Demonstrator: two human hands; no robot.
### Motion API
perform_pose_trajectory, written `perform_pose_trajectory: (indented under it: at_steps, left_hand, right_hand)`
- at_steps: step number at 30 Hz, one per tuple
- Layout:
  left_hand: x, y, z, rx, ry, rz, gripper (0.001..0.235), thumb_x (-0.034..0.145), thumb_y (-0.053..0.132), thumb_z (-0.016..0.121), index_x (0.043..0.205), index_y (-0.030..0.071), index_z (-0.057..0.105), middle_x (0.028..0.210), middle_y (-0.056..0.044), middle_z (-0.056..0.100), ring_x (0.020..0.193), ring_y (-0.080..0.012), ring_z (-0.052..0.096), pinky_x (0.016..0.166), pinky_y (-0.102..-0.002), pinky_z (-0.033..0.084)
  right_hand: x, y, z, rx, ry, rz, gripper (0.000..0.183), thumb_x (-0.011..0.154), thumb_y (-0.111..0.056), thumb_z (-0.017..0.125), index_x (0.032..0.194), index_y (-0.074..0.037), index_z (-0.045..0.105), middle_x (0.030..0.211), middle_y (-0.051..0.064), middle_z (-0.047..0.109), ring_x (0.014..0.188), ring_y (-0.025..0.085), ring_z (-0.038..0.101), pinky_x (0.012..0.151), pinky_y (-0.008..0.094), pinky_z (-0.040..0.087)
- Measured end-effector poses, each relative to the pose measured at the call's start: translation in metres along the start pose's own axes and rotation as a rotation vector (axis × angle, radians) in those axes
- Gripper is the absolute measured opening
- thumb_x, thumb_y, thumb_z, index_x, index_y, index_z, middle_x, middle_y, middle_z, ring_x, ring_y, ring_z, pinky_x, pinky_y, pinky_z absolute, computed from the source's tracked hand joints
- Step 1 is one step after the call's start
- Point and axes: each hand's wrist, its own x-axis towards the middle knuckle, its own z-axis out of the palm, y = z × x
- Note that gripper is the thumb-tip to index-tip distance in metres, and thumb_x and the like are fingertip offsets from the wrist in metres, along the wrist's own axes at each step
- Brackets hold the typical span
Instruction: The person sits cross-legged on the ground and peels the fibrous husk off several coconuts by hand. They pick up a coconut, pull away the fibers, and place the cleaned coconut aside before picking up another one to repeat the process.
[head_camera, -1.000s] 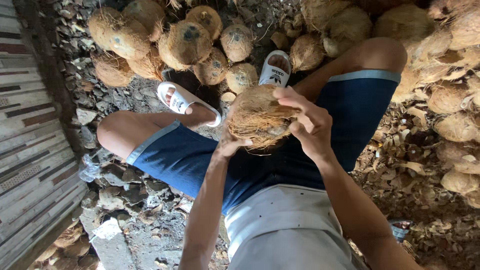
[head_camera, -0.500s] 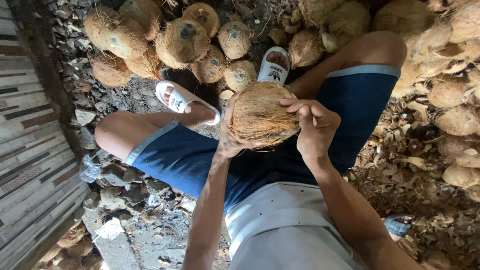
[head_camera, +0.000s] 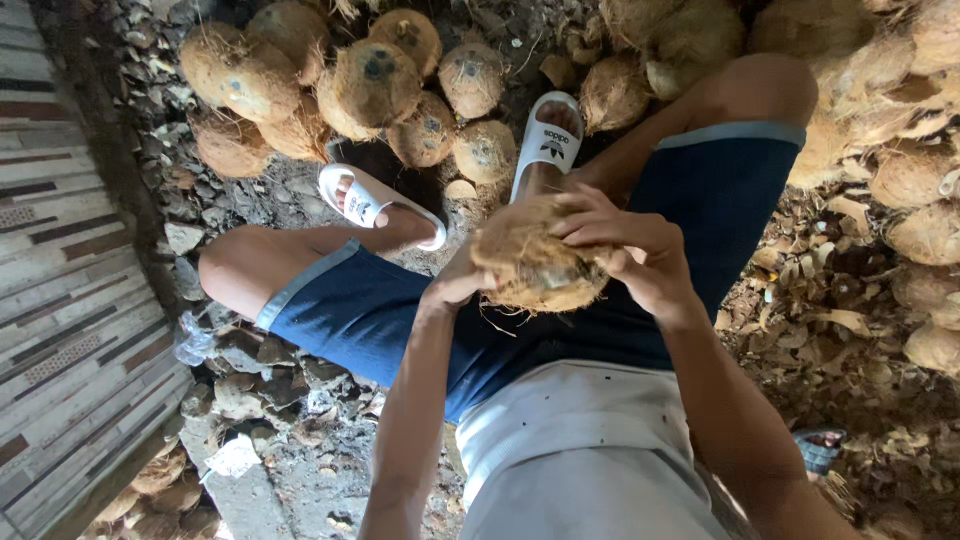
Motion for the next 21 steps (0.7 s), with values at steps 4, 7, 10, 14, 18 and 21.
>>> perform_pose_trajectory:
  at_steps: [4,7,10,14,18,21]
  left_hand:
    - [0.018,0.046,0.034,-0.045,0.070,-0.075,0.116,0.070,0.067,0.076,0.147,-0.008,0.033,0.137,-0.037,0.046,0.127,-0.0529,0.046,0.100,-0.074,0.037]
    - [0.023,0.067,0.055,0.087,0.169,0.085,0.125,0.061,0.076,0.077,0.151,0.002,0.030,0.141,-0.028,0.047,0.133,-0.0444,0.044,0.109,-0.069,0.030]
    - [0.027,0.069,0.046,0.240,0.166,0.210,0.131,0.053,0.073,0.083,0.156,0.014,0.029,0.144,-0.017,0.051,0.135,-0.0341,0.045,0.115,-0.061,0.027]
    - [0.025,0.073,0.041,0.086,0.104,0.207,0.107,0.058,0.038,0.097,0.144,0.004,0.044,0.131,-0.021,0.060,0.123,-0.0360,0.056,0.110,-0.057,0.039]
    - [0.017,0.047,0.032,-0.193,0.068,0.163,0.092,0.065,0.024,0.092,0.141,0.001,0.046,0.127,-0.023,0.061,0.118,-0.0380,0.058,0.103,-0.060,0.045]
    - [0.008,0.038,0.027,-0.100,0.173,0.040,0.097,0.066,0.035,0.088,0.141,-0.007,0.042,0.126,-0.031,0.057,0.119,-0.0457,0.054,0.102,-0.064,0.042]
  right_hand:
    - [-0.021,0.040,-0.010,-0.016,0.131,0.013,0.050,0.098,-0.046,0.056,0.108,0.001,0.069,0.102,0.019,0.070,0.110,0.035,0.065,0.108,0.068,0.037]
    - [-0.036,0.055,-0.005,-0.095,0.416,0.191,0.040,0.100,-0.041,0.060,0.104,-0.003,0.074,0.089,0.011,0.071,0.093,0.020,0.065,0.088,0.050,0.048]
    - [-0.028,0.051,0.005,-0.120,0.603,0.272,0.031,0.101,-0.033,0.063,0.100,-0.004,0.076,0.081,0.009,0.069,0.078,0.014,0.063,0.068,0.033,0.054]
    - [-0.010,0.012,0.015,-0.001,0.505,0.277,0.030,0.099,-0.030,0.064,0.095,-0.002,0.074,0.074,0.012,0.067,0.068,0.019,0.065,0.066,0.035,0.056]
    - [0.009,-0.011,0.013,0.192,0.338,0.228,0.030,0.096,-0.027,0.066,0.086,0.000,0.072,0.065,0.015,0.064,0.061,0.024,0.066,0.070,0.039,0.060]
    - [0.010,-0.009,0.012,0.238,0.280,0.230,0.049,0.087,-0.029,0.074,0.120,0.006,0.066,0.089,0.016,0.070,0.064,0.009,0.052,0.055,0.028,0.047]
